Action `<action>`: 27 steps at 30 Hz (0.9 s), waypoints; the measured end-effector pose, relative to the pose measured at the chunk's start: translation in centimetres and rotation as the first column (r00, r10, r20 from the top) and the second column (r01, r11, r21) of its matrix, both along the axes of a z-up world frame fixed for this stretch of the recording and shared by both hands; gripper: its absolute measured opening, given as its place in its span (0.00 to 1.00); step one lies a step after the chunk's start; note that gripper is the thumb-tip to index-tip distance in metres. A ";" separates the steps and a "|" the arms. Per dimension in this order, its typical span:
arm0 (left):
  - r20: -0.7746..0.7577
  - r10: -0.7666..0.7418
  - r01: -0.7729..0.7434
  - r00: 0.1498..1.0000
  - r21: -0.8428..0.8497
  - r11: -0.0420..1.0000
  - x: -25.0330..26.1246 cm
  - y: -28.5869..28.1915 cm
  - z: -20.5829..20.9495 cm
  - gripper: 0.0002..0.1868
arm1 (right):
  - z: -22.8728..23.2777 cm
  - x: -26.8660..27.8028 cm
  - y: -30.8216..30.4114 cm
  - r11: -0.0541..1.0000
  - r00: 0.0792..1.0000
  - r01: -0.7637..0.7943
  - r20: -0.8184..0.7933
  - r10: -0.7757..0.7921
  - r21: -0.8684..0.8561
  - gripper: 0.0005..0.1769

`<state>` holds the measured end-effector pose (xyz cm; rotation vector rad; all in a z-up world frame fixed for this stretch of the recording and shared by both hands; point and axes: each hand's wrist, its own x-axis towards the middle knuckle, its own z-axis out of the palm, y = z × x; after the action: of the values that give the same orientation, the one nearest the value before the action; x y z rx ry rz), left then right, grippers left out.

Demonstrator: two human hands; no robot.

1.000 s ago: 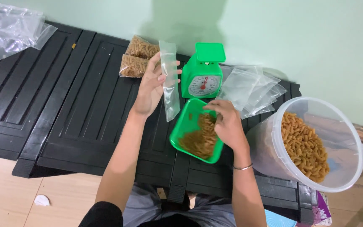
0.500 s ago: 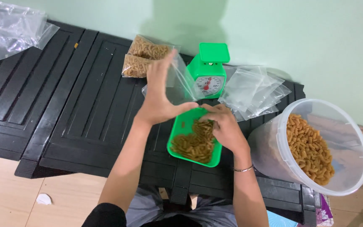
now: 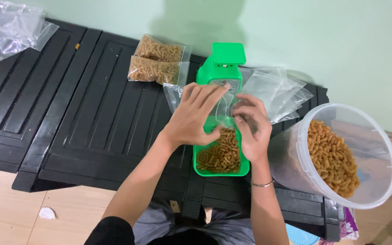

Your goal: Packaging snacks by scooping them into a tray, pouring them into plastic bags, and weighing them on a scale.

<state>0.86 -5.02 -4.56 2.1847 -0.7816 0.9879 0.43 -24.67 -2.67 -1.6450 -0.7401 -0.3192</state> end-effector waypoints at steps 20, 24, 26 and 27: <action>0.012 0.116 -0.116 0.993 0.203 0.972 0.4 1.7 -0.1 0.39 | 0.1 0.6 -1.1 0.863 0.985 -0.084 -0.174 -0.004 -0.497 0.13; -0.089 0.077 -0.055 0.993 0.234 0.971 0.6 1.3 -0.8 0.36 | -1.0 0.1 0.3 0.648 0.932 -0.273 -0.363 -0.007 -0.711 0.17; -0.121 0.075 -0.042 0.990 0.252 0.967 0.6 1.0 -1.4 0.36 | -1.6 0.1 0.4 0.630 0.926 -0.281 -0.377 -0.020 -0.724 0.16; -0.153 0.072 -0.028 0.986 0.272 0.962 0.6 0.9 -1.7 0.37 | -2.0 0.1 0.5 0.613 0.920 -0.289 -0.390 -0.033 -0.735 0.16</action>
<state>1.44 -4.13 -6.26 2.4927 -0.8266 0.7505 0.57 -24.17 -4.64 -2.3735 -0.7450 0.5168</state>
